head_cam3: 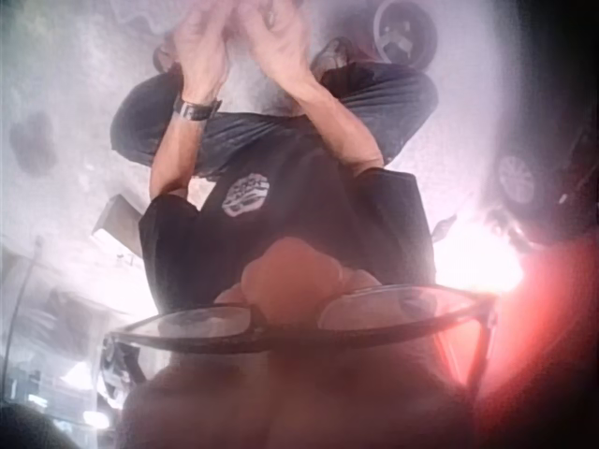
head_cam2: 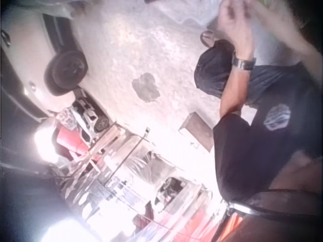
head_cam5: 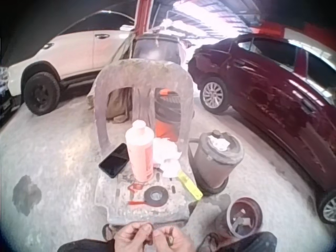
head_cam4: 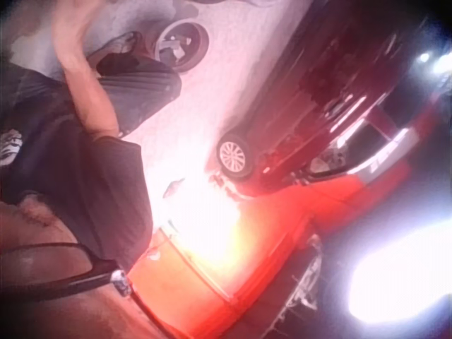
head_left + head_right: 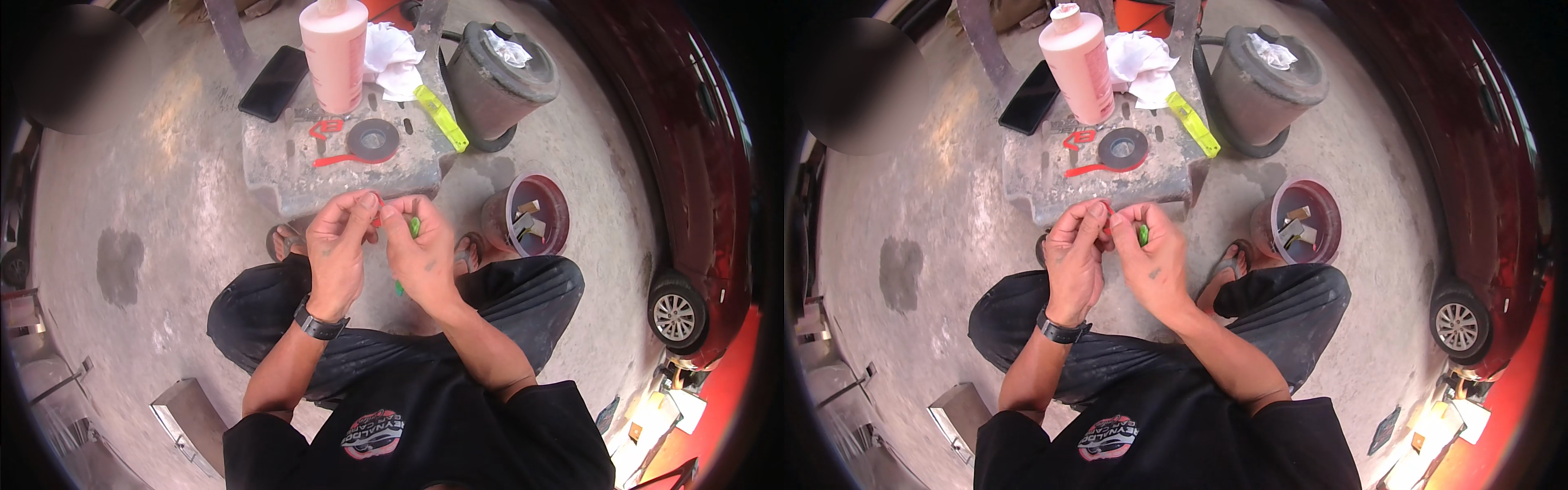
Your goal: The person sits on the floor and repeatedly wraps small red plastic pieces with red tape using a green utility knife to cut the tape. The wrapped pieces are placed on a nearby stool. The person also briefly handles a yellow piece of tape.
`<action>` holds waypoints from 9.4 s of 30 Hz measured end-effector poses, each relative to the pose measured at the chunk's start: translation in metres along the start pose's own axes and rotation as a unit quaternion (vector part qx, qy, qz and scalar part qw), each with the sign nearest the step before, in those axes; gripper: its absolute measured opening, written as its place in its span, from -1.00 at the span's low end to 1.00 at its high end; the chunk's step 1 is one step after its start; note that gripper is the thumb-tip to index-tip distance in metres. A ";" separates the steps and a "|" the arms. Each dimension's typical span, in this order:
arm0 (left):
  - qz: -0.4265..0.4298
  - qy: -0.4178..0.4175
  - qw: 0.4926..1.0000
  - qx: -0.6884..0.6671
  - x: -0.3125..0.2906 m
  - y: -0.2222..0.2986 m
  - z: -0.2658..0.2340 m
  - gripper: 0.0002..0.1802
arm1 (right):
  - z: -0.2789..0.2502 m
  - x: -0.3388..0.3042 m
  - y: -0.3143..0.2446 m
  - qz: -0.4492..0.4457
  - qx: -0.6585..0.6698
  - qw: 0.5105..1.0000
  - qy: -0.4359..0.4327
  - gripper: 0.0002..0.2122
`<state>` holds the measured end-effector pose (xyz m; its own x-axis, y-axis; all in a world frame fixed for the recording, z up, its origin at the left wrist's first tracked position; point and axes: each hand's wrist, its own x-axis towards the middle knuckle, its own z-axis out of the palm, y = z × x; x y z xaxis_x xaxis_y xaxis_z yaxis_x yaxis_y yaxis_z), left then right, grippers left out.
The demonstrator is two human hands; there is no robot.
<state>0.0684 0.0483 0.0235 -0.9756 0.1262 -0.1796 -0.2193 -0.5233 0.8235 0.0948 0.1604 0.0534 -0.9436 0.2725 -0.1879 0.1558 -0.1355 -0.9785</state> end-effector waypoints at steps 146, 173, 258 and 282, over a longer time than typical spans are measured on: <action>0.062 -0.072 0.981 0.170 -0.015 0.002 0.010 -0.88 | -0.035 -0.014 -0.023 -0.048 -0.127 0.989 -0.056 -0.88; 0.018 -0.098 0.992 0.078 -0.012 0.002 0.010 -0.85 | -0.037 -0.018 -0.034 -0.087 -0.121 0.988 -0.040 -0.90; 0.250 -0.188 0.898 0.309 -0.008 0.015 0.013 -0.62 | -0.075 -0.004 -0.068 0.180 0.035 0.968 -0.170 -0.81; 0.211 -0.212 0.905 0.303 -0.007 0.010 0.009 -0.64 | -0.077 0.000 -0.053 0.205 0.039 0.963 -0.170 -0.88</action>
<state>0.0733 0.0498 0.0385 -0.8515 0.4020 0.3366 0.3434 -0.0576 0.9374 0.1088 0.2414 0.0990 -0.8503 -0.1444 -0.5062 0.5263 -0.2396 -0.8158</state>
